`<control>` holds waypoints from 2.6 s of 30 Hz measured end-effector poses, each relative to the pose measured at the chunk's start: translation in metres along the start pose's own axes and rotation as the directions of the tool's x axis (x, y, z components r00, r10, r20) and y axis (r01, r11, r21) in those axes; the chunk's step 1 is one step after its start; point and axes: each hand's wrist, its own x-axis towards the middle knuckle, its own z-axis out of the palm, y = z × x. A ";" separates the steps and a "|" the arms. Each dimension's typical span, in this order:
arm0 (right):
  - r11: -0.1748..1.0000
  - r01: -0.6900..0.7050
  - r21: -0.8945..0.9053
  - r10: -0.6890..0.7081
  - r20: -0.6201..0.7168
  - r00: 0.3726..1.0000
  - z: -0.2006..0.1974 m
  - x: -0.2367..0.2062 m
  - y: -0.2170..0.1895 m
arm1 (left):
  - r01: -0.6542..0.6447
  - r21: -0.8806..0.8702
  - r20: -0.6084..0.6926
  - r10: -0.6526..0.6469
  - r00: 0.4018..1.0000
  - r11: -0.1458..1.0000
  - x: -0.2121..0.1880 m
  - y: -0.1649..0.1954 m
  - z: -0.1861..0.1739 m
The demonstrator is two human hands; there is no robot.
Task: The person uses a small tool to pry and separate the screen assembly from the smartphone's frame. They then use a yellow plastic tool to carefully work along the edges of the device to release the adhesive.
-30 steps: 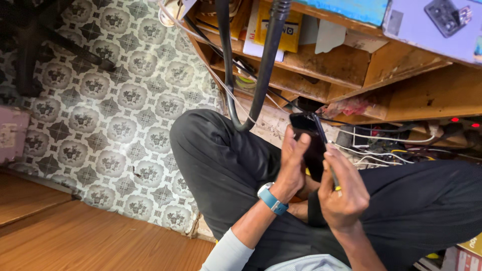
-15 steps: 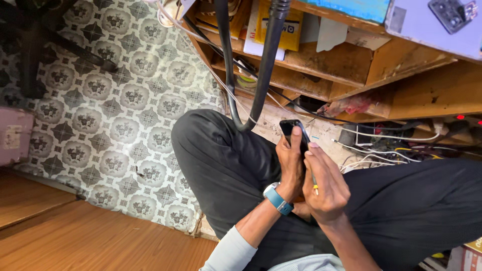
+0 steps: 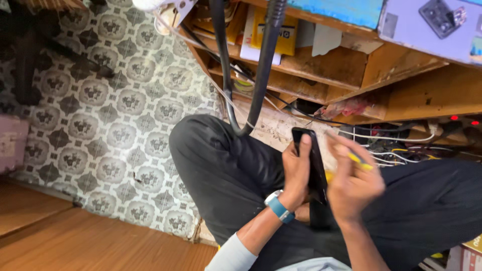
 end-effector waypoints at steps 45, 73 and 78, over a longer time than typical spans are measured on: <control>0.841 0.407 -0.356 -0.335 0.247 0.909 -0.015 -0.031 0.015 | 0.041 -0.084 -0.108 -0.050 0.993 0.996 -0.002 0.030 -0.002; 0.989 -0.014 -0.145 0.044 0.211 0.977 -0.053 -0.057 0.009 | 0.093 -0.291 -0.143 -0.139 0.980 0.952 0.008 0.024 -0.003; 0.890 0.279 -0.360 -0.201 0.239 0.950 -0.046 -0.058 0.008 | -0.017 -0.231 -0.163 -0.022 0.986 0.973 0.006 0.026 -0.004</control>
